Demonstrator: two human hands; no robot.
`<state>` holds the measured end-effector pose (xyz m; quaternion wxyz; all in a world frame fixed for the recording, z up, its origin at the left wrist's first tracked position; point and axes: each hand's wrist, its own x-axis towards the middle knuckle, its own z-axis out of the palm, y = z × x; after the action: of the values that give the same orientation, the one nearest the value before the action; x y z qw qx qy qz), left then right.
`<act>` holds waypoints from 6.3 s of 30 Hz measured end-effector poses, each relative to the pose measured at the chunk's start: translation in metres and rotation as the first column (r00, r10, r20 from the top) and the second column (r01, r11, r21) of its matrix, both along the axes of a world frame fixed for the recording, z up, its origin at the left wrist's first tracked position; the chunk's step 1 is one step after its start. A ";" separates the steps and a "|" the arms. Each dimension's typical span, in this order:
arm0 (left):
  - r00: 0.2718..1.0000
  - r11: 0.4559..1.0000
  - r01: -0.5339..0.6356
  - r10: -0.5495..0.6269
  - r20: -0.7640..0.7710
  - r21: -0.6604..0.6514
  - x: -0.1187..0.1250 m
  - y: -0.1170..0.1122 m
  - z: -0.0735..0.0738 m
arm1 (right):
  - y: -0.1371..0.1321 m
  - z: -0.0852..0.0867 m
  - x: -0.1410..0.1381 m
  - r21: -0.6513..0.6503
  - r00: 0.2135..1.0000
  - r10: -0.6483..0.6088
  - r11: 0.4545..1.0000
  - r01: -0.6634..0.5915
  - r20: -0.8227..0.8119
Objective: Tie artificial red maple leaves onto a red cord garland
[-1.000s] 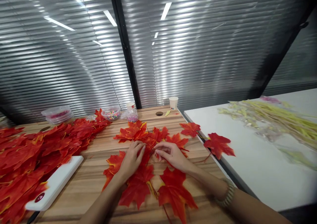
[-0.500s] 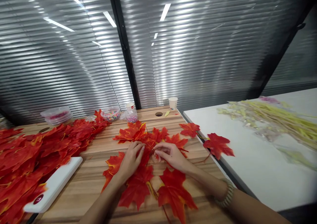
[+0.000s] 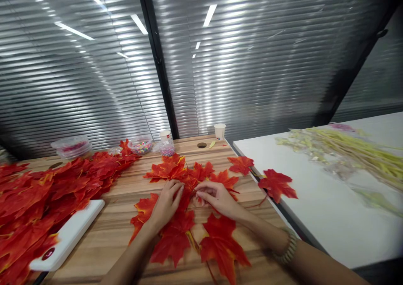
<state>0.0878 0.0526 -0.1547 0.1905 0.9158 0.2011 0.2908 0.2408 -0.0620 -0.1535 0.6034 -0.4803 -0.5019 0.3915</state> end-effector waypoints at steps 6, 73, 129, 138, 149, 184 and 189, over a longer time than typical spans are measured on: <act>1.000 1.000 -0.001 0.001 -0.014 0.005 0.000 0.000 -0.001 | 0.001 -0.002 0.000 0.002 1.000 0.002 1.000 -0.002 0.019; 0.999 0.999 0.021 -0.020 -0.048 0.024 -0.001 0.000 -0.003 | -0.004 0.005 0.000 0.079 0.922 -0.053 0.997 0.024 0.384; 0.992 0.999 0.040 -0.039 -0.117 0.008 0.001 -0.001 -0.002 | -0.006 0.008 -0.001 0.070 0.886 -0.033 0.998 0.001 0.462; 0.994 0.999 0.041 -0.041 -0.102 -0.001 0.000 -0.001 0.000 | -0.006 0.008 -0.001 0.099 0.872 -0.071 0.995 0.026 0.484; 0.995 0.999 0.045 -0.046 -0.093 -0.009 0.000 -0.001 0.000 | -0.006 0.009 -0.001 0.132 0.876 -0.097 0.991 0.039 0.473; 0.990 0.999 0.043 -0.043 -0.132 -0.002 0.000 -0.002 0.001 | -0.007 0.010 -0.001 0.096 0.862 -0.049 0.995 0.000 0.504; 0.990 0.999 0.053 -0.054 -0.128 -0.008 0.000 -0.002 0.001 | -0.007 0.009 0.000 0.092 0.855 -0.041 0.996 -0.008 0.517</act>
<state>0.0877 0.0510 -0.1538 0.1871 0.9372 0.1889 0.2258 0.2405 -0.0693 -0.1442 0.4707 -0.5443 -0.6588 0.2193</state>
